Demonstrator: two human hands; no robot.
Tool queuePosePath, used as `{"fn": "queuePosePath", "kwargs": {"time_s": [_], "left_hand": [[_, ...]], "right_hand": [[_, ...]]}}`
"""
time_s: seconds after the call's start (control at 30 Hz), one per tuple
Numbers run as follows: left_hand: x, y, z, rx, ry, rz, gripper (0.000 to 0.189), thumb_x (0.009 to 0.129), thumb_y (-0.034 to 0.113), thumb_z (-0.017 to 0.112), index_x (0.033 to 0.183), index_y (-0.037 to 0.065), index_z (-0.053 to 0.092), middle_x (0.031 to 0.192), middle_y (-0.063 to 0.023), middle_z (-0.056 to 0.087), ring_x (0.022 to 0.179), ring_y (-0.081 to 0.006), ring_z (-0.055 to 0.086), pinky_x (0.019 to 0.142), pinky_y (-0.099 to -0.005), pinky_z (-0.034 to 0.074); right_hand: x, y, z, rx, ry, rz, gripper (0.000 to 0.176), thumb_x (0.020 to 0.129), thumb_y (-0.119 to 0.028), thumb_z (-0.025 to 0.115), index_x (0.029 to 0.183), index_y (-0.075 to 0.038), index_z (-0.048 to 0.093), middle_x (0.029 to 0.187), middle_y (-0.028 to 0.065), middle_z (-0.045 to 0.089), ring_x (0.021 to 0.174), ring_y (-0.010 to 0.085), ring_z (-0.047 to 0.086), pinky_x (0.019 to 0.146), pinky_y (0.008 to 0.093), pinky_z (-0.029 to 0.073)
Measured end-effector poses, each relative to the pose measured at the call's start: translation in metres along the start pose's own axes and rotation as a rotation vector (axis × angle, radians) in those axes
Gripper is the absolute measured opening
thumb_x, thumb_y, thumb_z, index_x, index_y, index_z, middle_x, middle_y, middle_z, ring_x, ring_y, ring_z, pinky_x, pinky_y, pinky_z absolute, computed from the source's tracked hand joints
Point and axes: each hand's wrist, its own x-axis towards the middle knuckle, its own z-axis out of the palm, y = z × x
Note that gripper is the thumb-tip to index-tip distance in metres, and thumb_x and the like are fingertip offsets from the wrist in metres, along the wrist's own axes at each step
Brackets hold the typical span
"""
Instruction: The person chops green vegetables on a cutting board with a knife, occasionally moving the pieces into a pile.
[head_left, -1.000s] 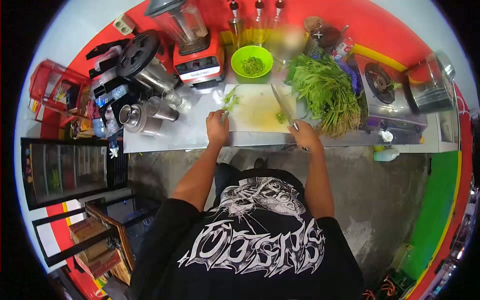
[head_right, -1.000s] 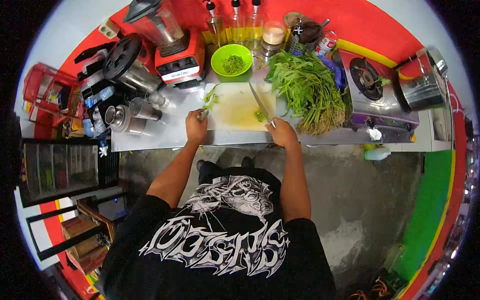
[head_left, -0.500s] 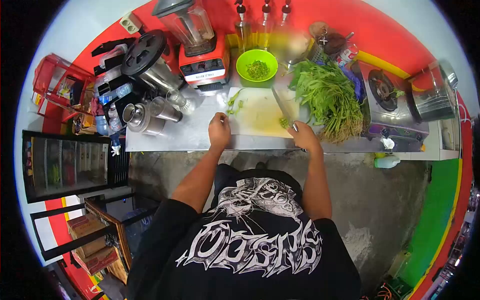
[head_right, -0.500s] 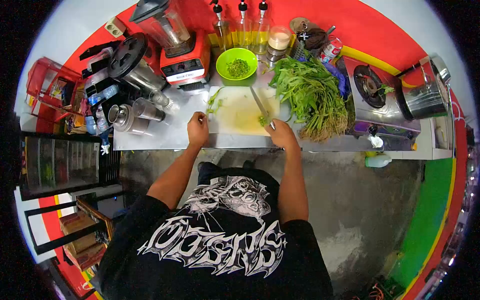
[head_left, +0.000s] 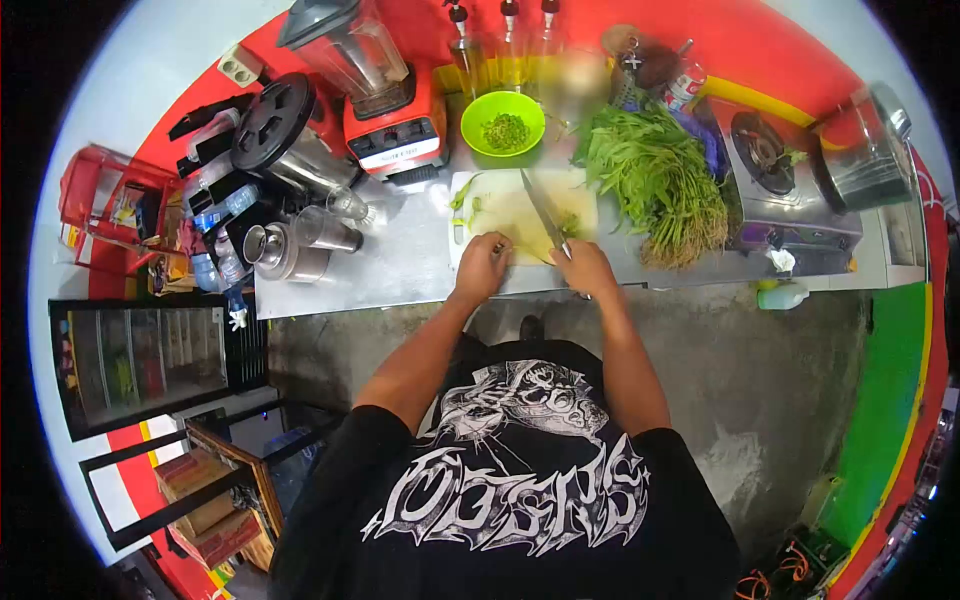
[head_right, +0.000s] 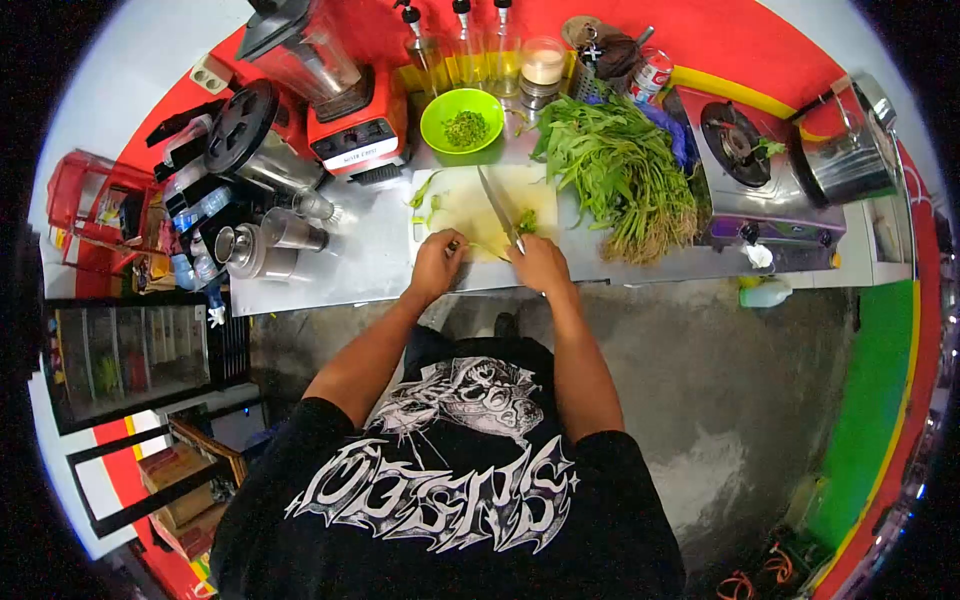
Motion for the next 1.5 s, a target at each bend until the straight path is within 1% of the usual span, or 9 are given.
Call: {"fn": "queuePosePath", "kwargs": {"time_s": [0.07,0.27,0.43,0.67,0.83,1.1,1.33,1.4,1.5], "left_hand": [[0.000,-0.003,0.002,0.047,0.007,-0.029,0.009,0.089,0.007,0.069,0.096,0.001,0.066,0.092,-0.0172,0.068,0.080,-0.0336,0.064,0.075,-0.0422,0.052],[-0.005,-0.013,0.004,0.123,0.123,-0.158,0.012,0.085,0.005,0.067,0.096,0.003,0.065,0.094,-0.0170,0.067,0.094,-0.0381,0.061,0.084,-0.0468,0.049],[-0.007,-0.002,0.005,0.322,0.163,-0.018,0.022,0.083,0.008,0.068,0.105,0.009,0.065,0.112,-0.0117,0.062,0.104,-0.0368,0.055,0.090,-0.0486,0.044],[0.003,0.011,0.012,0.217,-0.028,0.198,0.029,0.078,-0.001,0.065,0.107,0.006,0.069,0.105,-0.0124,0.064,0.099,-0.0359,0.057,0.088,-0.0460,0.048],[0.008,0.006,0.021,0.184,-0.031,0.127,0.016,0.080,-0.001,0.069,0.094,0.004,0.072,0.096,-0.0139,0.067,0.095,-0.0373,0.061,0.085,-0.0443,0.051],[0.008,0.006,0.021,0.174,-0.033,0.122,0.014,0.082,0.002,0.067,0.095,0.005,0.072,0.096,-0.0145,0.068,0.097,-0.0379,0.062,0.087,-0.0444,0.052],[0.005,0.005,0.027,0.200,0.018,0.075,0.014,0.084,0.004,0.062,0.091,0.007,0.073,0.096,-0.0116,0.068,0.096,-0.0354,0.063,0.085,-0.0442,0.054],[0.007,0.006,0.029,0.214,0.009,0.076,0.014,0.083,0.002,0.061,0.089,0.006,0.072,0.097,-0.0123,0.068,0.097,-0.0360,0.063,0.085,-0.0453,0.054],[0.009,0.008,0.029,0.170,0.007,0.044,0.014,0.081,0.002,0.060,0.088,0.005,0.072,0.096,-0.0144,0.068,0.097,-0.0366,0.063,0.085,-0.0466,0.053]], "right_hand": [[-0.005,-0.006,-0.004,-0.042,-0.029,0.027,0.042,0.097,-0.038,0.061,0.096,0.004,0.065,0.088,0.0275,0.068,0.090,0.0474,0.066,0.079,0.0540,0.050],[-0.015,-0.009,-0.006,-0.050,-0.028,0.074,0.040,0.096,-0.037,0.062,0.099,0.002,0.068,0.094,0.0268,0.070,0.095,0.0465,0.066,0.085,0.0550,0.051],[-0.022,-0.013,-0.005,-0.051,0.003,0.074,0.039,0.099,-0.035,0.058,0.105,0.002,0.068,0.098,0.0276,0.070,0.097,0.0470,0.066,0.086,0.0550,0.051],[-0.025,-0.028,0.015,-0.061,0.013,0.137,0.039,0.100,-0.032,0.054,0.100,0.005,0.068,0.096,0.0302,0.070,0.095,0.0491,0.067,0.087,0.0556,0.051],[-0.027,-0.039,0.028,-0.180,-0.034,0.168,0.036,0.101,-0.032,0.054,0.105,0.002,0.067,0.101,0.0266,0.071,0.094,0.0453,0.070,0.085,0.0541,0.054],[-0.034,-0.042,0.051,-0.178,0.022,0.246,0.034,0.103,-0.029,0.050,0.108,0.003,0.060,0.102,0.0294,0.070,0.095,0.0484,0.069,0.086,0.0551,0.053],[-0.022,-0.036,0.050,-0.193,0.026,0.100,0.033,0.103,-0.025,0.048,0.115,0.004,0.058,0.096,0.0278,0.072,0.091,0.0479,0.070,0.081,0.0567,0.054],[-0.040,-0.049,0.041,-0.219,0.028,0.108,0.026,0.100,-0.015,0.048,0.109,0.007,0.060,0.095,0.0284,0.071,0.088,0.0447,0.071,0.078,0.0541,0.056],[-0.031,-0.041,0.057,-0.217,0.030,0.179,0.033,0.101,-0.022,0.049,0.112,0.007,0.059,0.095,0.0294,0.071,0.089,0.0470,0.070,0.080,0.0553,0.055]]}}
